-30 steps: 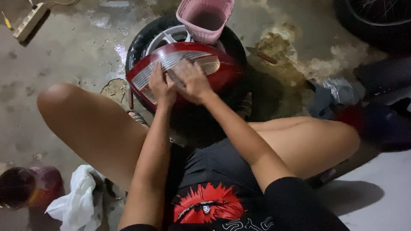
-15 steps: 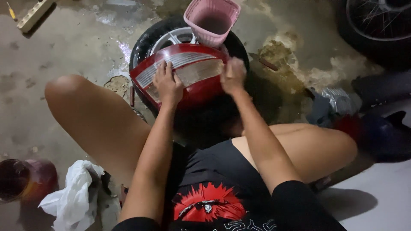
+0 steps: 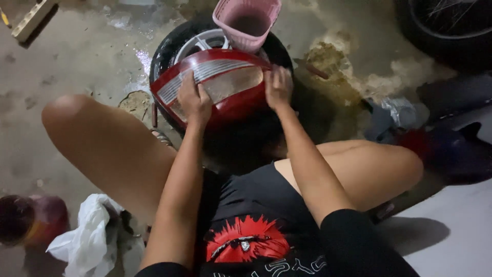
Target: A person is hand-sanding a red plastic tail light housing using wet sandpaper while sitting on the floor.
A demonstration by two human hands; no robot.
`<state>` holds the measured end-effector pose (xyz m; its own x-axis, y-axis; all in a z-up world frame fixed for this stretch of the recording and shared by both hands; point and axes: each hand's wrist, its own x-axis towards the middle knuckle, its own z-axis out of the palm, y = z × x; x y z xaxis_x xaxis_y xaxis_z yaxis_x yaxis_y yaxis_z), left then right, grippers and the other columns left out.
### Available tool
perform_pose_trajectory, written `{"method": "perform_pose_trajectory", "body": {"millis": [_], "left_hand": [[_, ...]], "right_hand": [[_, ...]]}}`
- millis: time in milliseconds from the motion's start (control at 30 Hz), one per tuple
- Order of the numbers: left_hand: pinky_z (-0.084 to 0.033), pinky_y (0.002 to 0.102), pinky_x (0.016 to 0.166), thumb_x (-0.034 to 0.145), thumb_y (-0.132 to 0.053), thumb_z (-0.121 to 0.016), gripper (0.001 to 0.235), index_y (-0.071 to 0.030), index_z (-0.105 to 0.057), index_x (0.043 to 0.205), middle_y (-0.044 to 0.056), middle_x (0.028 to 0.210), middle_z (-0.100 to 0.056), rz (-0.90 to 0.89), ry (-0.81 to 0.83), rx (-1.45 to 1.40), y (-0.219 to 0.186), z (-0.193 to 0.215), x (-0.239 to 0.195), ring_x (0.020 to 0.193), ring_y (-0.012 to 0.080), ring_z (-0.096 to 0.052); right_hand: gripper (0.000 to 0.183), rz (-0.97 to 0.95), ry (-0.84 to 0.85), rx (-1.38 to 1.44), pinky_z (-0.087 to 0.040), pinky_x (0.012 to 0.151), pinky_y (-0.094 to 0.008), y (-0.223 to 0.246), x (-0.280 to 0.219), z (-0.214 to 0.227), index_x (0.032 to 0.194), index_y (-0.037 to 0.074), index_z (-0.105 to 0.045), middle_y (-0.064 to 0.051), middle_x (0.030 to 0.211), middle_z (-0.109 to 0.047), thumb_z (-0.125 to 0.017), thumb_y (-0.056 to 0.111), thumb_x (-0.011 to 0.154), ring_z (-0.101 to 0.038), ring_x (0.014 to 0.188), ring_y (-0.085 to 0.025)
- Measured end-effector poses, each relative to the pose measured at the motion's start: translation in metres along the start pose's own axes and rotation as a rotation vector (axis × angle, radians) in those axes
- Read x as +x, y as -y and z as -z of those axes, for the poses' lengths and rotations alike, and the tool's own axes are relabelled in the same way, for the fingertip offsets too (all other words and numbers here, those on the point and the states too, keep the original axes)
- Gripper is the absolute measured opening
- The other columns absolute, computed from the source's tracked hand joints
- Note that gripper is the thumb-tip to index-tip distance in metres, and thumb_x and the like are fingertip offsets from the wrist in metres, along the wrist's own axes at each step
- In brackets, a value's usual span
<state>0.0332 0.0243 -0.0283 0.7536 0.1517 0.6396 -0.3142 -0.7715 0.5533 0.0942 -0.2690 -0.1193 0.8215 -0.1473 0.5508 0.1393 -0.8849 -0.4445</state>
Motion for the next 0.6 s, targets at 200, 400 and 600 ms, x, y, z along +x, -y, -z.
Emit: {"method": "perform_pose_trajectory", "body": {"millis": [200, 400, 600], "left_hand": [[-0.043, 0.052, 0.104, 0.094, -0.01, -0.061, 0.042, -0.006, -0.061, 0.136, 0.02, 0.127, -0.067, 0.048, -0.016, -0.02, -0.008, 0.001, 0.005, 0.12, 0.0401, -0.063], [-0.05, 0.05, 0.102, 0.099, -0.003, -0.051, 0.047, -0.011, -0.056, 0.144, 0.021, 0.124, -0.071, 0.16, -0.126, -0.239, 0.007, -0.01, 0.002, 0.117, 0.0417, -0.067], [-0.053, 0.048, 0.098, 0.1, -0.007, -0.053, 0.046, -0.013, -0.055, 0.145, 0.016, 0.12, -0.074, 0.159, -0.116, -0.18, 0.005, -0.006, 0.0, 0.112, 0.0381, -0.07]], "right_hand": [[0.084, 0.174, -0.205, -0.131, -0.025, 0.119, -0.058, 0.058, -0.031, 0.012, 0.151, 0.004, -0.046, -0.024, 0.152, -0.043, -0.067, 0.062, 0.094, -0.035, 0.144, -0.045], [0.112, 0.461, 0.23, 0.104, -0.014, 0.125, -0.063, 0.162, -0.055, 0.051, 0.163, 0.015, -0.03, -0.014, 0.171, -0.024, -0.038, 0.093, 0.083, -0.021, 0.157, -0.039], [0.055, 0.271, -0.123, 0.241, -0.04, 0.103, -0.047, 0.101, -0.005, 0.085, 0.128, 0.019, -0.062, -0.006, 0.117, -0.061, -0.046, 0.058, 0.092, -0.054, 0.117, -0.032]]}}
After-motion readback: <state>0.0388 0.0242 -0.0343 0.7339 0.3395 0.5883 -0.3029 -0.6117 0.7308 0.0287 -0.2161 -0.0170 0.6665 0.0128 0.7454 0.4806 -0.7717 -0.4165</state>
